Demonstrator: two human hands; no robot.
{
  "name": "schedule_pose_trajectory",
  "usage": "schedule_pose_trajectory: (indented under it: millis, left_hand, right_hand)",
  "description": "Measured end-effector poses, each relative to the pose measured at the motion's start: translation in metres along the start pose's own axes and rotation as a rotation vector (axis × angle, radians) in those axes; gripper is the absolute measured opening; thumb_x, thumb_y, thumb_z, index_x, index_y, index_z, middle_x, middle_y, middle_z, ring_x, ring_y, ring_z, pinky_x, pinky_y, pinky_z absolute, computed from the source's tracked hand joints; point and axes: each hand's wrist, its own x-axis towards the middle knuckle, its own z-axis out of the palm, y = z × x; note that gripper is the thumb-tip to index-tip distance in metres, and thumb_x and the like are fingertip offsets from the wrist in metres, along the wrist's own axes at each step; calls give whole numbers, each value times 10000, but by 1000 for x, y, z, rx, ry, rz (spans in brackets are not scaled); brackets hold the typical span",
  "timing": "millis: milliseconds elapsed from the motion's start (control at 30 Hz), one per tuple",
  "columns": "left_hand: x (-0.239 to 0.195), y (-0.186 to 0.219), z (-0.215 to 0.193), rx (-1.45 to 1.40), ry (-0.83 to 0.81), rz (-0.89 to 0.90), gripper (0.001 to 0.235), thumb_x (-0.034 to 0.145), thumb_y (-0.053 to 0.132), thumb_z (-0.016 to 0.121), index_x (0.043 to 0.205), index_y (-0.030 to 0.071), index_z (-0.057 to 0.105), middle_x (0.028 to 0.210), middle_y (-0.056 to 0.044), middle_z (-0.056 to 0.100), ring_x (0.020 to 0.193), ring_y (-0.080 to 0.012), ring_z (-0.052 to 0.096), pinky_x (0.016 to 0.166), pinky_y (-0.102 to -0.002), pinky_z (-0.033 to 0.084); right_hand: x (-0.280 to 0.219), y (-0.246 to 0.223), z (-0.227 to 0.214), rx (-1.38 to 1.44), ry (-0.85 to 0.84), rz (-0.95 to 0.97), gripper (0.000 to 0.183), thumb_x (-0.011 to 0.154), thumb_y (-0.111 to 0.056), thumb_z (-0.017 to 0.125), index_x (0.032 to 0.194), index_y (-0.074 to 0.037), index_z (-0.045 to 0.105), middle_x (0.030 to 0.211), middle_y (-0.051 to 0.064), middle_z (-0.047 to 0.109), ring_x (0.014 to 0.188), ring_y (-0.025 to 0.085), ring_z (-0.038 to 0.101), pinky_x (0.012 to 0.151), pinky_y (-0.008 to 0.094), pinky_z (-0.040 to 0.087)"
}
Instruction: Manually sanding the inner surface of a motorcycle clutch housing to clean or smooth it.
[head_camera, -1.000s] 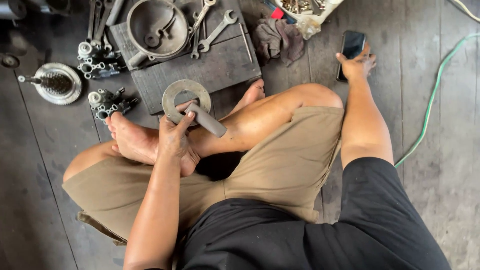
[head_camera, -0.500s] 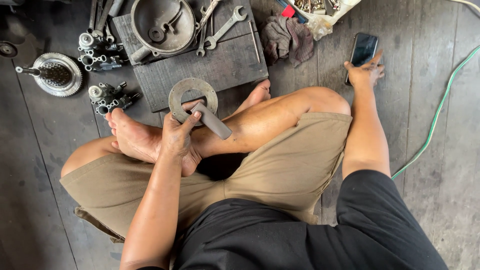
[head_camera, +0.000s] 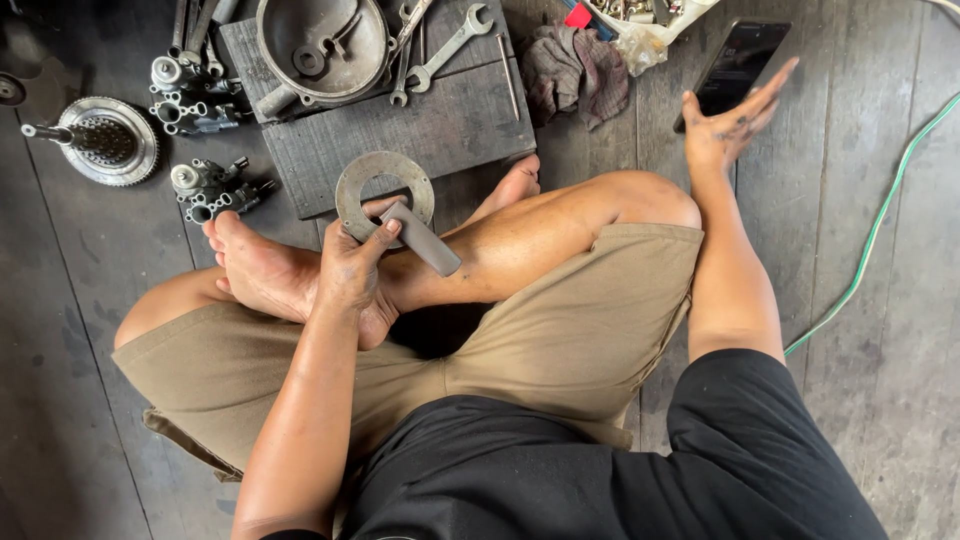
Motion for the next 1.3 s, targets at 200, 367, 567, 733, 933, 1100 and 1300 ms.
schedule_pose_trajectory:
  millis: [200,367,567,733,933,1100,1300]
  left_hand:
    - [-2,2,1,4,12,-10,309,908,-1,670,1217,-11,685,1128,-115,713,1008,-174,670,971,-266,538]
    - [-1,2,1,7,12,-6,321,907,6,676,1228,-17,676,1129,-112,709,1011,-169,666,973,-262,537]
    - [1,-4,-2,26,-12,30,317,926,7,670,1242,-24,670,1105,-111,713,952,-148,669,909,-235,555]
    - [-1,0,1,63,12,13,312,917,11,670,1227,-13,677,1102,-108,715,967,-154,670,927,-243,550]
    - [0,-2,-2,56,6,30,309,920,3,667,1228,-7,681,1107,-105,718,964,-149,671,921,-238,552]
    - [0,-2,0,42,44,39,307,916,4,673,1223,-9,686,1099,-96,716,961,-141,662,926,-227,542]
    - [-11,-16,12,135,166,257,228,907,23,714,1129,-28,706,996,-83,712,877,-123,626,829,-240,533]
  right_hand:
    - [18,-24,23,120,101,-175,1297,993,-884,749,1674,-244,-151,1760,36,-50,1597,398,378,1307,543,473]
    - [18,-37,30,139,12,-258,1276,1024,-853,733,1668,-224,-172,1758,61,-78,1642,439,240,1368,609,347]
    - [16,-36,32,174,-59,-201,1277,1048,-825,774,1666,-229,-172,1755,105,-25,1604,472,326,1320,618,401]
    - [12,-28,33,239,-24,-289,1233,1038,-762,797,1669,-249,-130,1750,59,-56,1638,406,250,1361,577,368]
    - [14,-41,13,187,16,-194,1257,1008,-878,710,1669,-221,-133,1735,126,79,1395,285,538,1172,425,544]
    - [29,-112,-93,407,-45,-264,819,1188,-505,662,1664,-281,35,1533,87,241,1274,256,601,1019,369,569]
    - [-92,-332,-215,794,-574,-447,529,880,-91,721,1357,-69,496,1297,110,490,1050,215,543,894,360,522]
